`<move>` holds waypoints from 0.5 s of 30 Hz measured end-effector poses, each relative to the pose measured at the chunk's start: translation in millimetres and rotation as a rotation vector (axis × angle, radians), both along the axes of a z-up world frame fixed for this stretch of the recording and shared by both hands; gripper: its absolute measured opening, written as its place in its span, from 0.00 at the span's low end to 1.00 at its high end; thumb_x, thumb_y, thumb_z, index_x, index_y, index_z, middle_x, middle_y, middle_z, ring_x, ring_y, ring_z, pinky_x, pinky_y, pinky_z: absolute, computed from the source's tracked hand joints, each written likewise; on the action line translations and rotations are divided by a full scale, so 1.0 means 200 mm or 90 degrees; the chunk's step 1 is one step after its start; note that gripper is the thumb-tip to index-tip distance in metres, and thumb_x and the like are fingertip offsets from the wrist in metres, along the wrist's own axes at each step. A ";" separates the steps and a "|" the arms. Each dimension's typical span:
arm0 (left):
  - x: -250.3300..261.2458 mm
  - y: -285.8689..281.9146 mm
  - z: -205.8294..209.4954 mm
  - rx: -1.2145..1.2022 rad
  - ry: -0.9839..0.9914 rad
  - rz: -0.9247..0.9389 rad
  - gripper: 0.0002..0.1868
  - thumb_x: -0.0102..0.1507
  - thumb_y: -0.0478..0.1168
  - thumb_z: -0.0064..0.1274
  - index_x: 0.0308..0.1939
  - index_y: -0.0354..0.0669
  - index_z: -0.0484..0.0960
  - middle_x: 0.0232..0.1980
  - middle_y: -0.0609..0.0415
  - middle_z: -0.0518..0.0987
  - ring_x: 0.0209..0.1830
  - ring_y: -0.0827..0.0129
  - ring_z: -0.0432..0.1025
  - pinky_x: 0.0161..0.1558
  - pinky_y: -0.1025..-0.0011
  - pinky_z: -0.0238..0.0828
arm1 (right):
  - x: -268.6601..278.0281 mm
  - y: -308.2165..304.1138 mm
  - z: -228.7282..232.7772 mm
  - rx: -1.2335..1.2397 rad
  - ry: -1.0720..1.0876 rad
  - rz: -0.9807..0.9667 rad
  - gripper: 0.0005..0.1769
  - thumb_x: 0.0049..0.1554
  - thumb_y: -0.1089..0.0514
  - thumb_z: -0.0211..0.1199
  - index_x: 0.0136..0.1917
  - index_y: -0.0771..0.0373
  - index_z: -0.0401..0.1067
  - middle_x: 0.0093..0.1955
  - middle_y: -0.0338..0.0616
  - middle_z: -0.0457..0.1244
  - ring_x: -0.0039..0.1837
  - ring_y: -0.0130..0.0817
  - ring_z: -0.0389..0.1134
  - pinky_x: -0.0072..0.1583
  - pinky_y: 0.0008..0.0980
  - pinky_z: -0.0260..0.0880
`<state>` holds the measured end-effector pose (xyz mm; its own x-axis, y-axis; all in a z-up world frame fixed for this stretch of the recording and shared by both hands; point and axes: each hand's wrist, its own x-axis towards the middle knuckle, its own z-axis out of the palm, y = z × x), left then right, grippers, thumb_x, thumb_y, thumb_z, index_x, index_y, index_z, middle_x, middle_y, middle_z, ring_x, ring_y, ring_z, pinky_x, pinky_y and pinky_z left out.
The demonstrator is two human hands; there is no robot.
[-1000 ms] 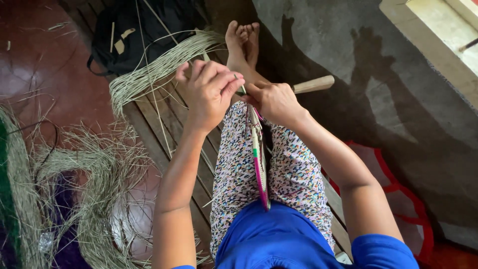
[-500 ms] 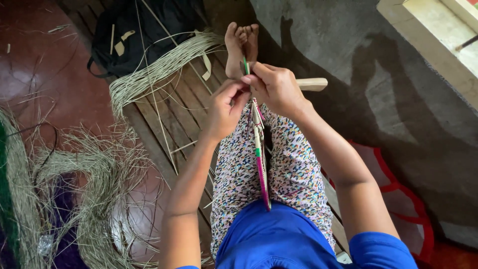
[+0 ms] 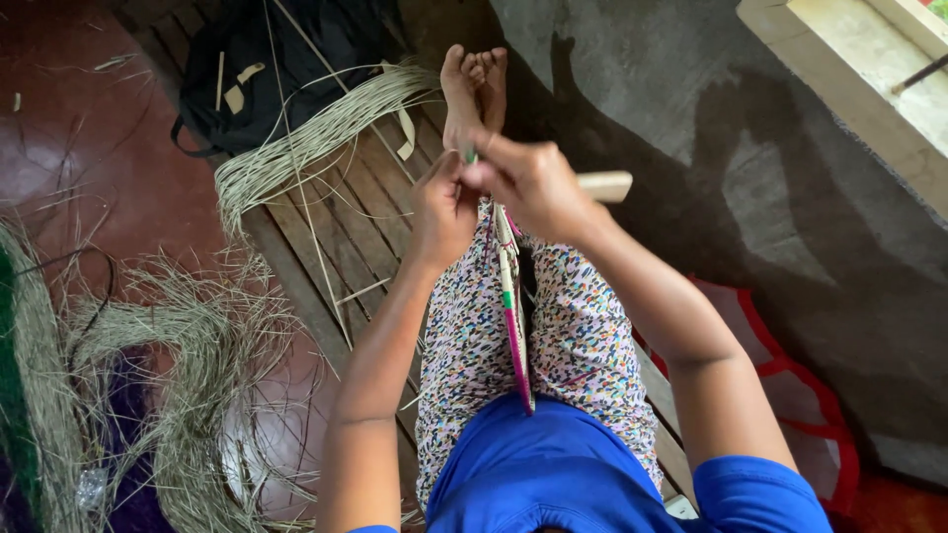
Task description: Weaving natural fibers into a circular pattern using a thin needle-like tool.
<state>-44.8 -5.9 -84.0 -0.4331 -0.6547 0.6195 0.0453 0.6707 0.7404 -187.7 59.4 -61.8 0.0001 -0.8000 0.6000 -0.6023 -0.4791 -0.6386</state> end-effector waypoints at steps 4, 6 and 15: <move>0.01 -0.08 -0.07 0.128 0.036 -0.019 0.06 0.71 0.38 0.50 0.44 0.40 0.81 0.34 0.47 0.79 0.33 0.67 0.75 0.43 0.64 0.76 | 0.07 0.17 -0.04 0.045 -0.082 0.043 0.20 0.59 0.55 0.69 0.63 0.60 0.77 0.51 0.52 0.73 0.49 0.49 0.76 0.49 0.42 0.76; 0.01 -0.08 -0.07 0.125 0.050 -0.021 0.05 0.70 0.36 0.52 0.42 0.39 0.82 0.35 0.48 0.80 0.33 0.68 0.77 0.42 0.68 0.77 | -0.01 0.24 -0.03 0.061 -0.087 0.013 0.21 0.57 0.57 0.70 0.64 0.61 0.77 0.50 0.54 0.73 0.46 0.49 0.76 0.48 0.41 0.77; 0.27 -0.20 -0.01 0.118 0.159 0.079 0.10 0.63 0.28 0.65 0.46 0.40 0.83 0.42 0.47 0.85 0.40 0.69 0.79 0.43 0.68 0.82 | -0.92 0.93 -0.85 0.520 0.098 -0.643 0.20 0.69 0.35 0.60 0.66 0.43 0.74 0.47 0.48 0.71 0.51 0.53 0.73 0.54 0.53 0.73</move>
